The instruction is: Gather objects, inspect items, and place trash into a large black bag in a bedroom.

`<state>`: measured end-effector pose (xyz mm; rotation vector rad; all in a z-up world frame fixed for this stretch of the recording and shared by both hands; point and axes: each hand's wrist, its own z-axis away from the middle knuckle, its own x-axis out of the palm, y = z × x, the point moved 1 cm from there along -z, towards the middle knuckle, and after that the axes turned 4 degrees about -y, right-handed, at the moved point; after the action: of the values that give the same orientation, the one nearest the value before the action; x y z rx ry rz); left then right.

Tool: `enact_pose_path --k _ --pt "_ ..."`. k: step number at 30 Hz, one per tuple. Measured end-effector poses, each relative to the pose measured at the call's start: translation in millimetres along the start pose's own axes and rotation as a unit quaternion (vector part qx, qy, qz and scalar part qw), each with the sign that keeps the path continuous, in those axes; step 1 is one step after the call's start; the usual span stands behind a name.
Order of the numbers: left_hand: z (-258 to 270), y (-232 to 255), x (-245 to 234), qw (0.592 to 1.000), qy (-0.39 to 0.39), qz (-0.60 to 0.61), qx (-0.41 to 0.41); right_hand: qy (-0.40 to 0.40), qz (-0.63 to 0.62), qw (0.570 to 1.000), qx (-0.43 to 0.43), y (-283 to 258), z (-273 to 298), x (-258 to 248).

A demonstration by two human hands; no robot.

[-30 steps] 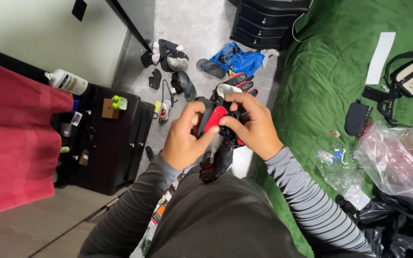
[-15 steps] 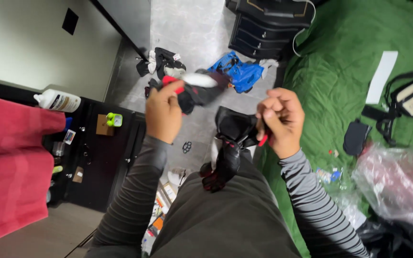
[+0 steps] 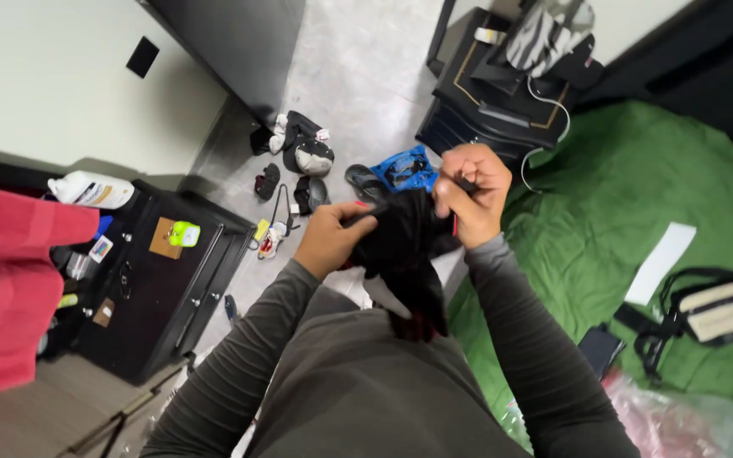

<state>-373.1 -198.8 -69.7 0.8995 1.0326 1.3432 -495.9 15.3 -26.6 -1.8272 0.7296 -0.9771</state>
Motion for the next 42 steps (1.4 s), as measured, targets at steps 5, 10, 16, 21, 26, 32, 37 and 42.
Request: enact_pose_path --k 5,10,16,21,26,32,37,42 --pt "-27.6 19.5 -15.4 0.981 0.183 -0.058 0.006 0.038 0.141 0.989 0.013 48.9 -52.7 -16.7" --pt "-58.3 36.5 -40.4 0.935 0.297 -0.193 0.022 0.024 0.222 0.972 0.071 109.7 -73.2 5.1" --pt "-116.6 37.7 -110.9 0.947 0.271 -0.147 0.087 0.120 0.013 0.960 0.255 157.1 -133.4 -6.9" --pt "-180.0 45.1 -178.8 0.952 0.253 -0.027 0.173 -0.016 -0.096 0.977 0.191 157.9 -200.9 -40.0" --pt "-228.8 118.2 -190.9 0.926 0.264 -0.034 0.269 -0.047 -0.195 0.950 0.239 131.1 -275.5 13.6" --pt "-321.2 129.0 -189.5 0.936 0.258 -0.012 0.240 -0.070 -0.242 0.930 0.269 143.6 -385.8 41.5" --pt "-435.0 154.0 -225.8 0.948 0.267 -0.071 0.159 -0.062 -0.235 0.941 0.236 203.0 -502.8 -4.1" --pt "-576.2 186.5 -282.2 0.889 0.344 -0.282 0.109 -0.099 -0.026 0.965 0.241 246.3 -664.9 -59.1"
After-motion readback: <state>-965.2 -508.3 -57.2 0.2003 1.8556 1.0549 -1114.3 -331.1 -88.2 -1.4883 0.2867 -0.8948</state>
